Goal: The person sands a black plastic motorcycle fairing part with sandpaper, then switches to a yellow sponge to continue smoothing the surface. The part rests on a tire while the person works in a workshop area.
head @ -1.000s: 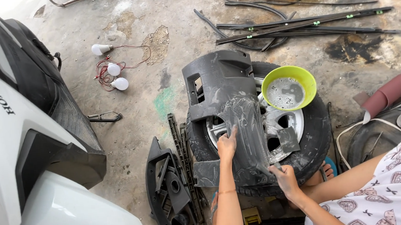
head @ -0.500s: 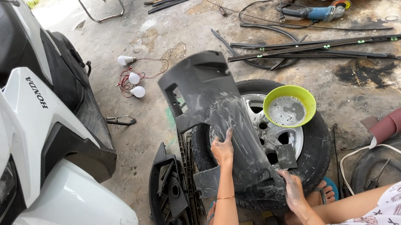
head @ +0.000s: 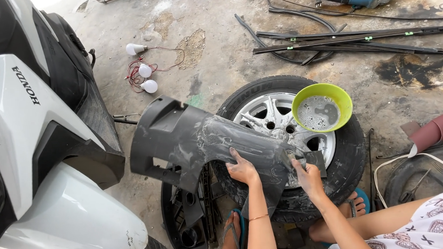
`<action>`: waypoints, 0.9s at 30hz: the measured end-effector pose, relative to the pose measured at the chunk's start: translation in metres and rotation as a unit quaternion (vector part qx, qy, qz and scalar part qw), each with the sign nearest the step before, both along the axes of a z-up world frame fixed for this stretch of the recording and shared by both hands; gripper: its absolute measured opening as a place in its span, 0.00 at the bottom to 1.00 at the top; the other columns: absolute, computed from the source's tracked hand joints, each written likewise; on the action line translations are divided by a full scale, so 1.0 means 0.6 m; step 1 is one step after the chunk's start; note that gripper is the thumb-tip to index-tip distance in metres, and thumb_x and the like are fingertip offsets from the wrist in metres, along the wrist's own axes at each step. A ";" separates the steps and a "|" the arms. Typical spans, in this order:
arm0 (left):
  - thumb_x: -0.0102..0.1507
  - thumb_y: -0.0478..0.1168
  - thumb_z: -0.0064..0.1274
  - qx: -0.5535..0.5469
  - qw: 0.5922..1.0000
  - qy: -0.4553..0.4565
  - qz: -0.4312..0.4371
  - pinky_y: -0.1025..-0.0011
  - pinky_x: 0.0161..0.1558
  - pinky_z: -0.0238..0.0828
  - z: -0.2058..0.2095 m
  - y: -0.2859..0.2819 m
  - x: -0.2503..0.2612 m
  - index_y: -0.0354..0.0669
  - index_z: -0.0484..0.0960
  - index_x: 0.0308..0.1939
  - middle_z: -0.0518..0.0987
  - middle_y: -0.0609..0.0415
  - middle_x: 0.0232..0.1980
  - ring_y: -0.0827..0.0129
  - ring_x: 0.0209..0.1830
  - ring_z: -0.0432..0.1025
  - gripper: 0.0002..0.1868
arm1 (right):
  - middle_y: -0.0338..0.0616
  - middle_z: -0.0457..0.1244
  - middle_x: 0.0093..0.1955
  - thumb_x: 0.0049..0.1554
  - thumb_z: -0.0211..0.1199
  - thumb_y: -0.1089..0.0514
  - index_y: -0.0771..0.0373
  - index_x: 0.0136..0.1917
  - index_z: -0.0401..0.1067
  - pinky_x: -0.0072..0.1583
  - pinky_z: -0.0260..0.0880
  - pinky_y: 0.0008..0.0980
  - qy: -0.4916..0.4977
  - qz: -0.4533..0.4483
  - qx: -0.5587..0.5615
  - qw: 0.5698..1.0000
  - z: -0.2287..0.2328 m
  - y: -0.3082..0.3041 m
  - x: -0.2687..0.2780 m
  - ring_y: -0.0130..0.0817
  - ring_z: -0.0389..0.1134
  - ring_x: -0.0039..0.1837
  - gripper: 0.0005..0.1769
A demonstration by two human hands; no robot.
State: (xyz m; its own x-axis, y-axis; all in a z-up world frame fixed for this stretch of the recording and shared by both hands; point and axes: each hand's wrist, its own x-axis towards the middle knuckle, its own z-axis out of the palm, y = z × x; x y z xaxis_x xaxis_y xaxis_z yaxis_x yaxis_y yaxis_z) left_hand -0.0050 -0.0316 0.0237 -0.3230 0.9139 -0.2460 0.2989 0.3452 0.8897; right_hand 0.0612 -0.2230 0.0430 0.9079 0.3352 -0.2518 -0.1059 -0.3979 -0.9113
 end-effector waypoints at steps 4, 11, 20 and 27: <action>0.68 0.67 0.51 -0.001 0.998 -0.035 0.045 0.53 0.59 0.73 0.001 0.013 -0.020 0.27 0.79 0.54 0.82 0.32 0.51 0.45 0.56 0.77 0.40 | 0.42 0.58 0.33 0.65 0.59 0.44 0.61 0.36 0.66 0.42 0.59 0.31 0.178 -0.068 0.207 0.960 0.084 0.016 0.003 0.33 0.58 0.37 0.23; 0.72 0.63 0.44 -0.065 0.996 -0.049 0.042 0.50 0.61 0.72 0.028 0.026 -0.020 0.26 0.71 0.66 0.79 0.30 0.60 0.44 0.63 0.73 0.39 | 0.58 0.68 0.49 0.67 0.62 0.37 0.69 0.52 0.68 0.54 0.76 0.44 0.162 -0.155 0.320 0.921 0.120 0.047 0.116 0.42 0.73 0.50 0.29; 0.73 0.62 0.42 -0.120 0.992 -0.030 0.008 0.45 0.58 0.72 0.026 0.020 0.018 0.25 0.69 0.69 0.77 0.30 0.61 0.42 0.64 0.72 0.39 | 0.47 0.72 0.46 0.62 0.69 0.47 0.62 0.47 0.76 0.50 0.82 0.28 0.129 -0.181 0.408 0.885 0.210 0.068 0.239 0.32 0.77 0.45 0.16; 0.74 0.60 0.41 -0.108 0.994 -0.023 0.009 0.43 0.60 0.71 -0.016 0.053 0.067 0.26 0.66 0.71 0.75 0.29 0.64 0.42 0.67 0.70 0.38 | 0.39 0.57 0.24 0.56 0.71 0.32 0.55 0.30 0.68 0.46 0.68 0.39 -0.216 -0.062 -0.172 0.959 0.030 0.078 0.407 0.43 0.65 0.35 0.29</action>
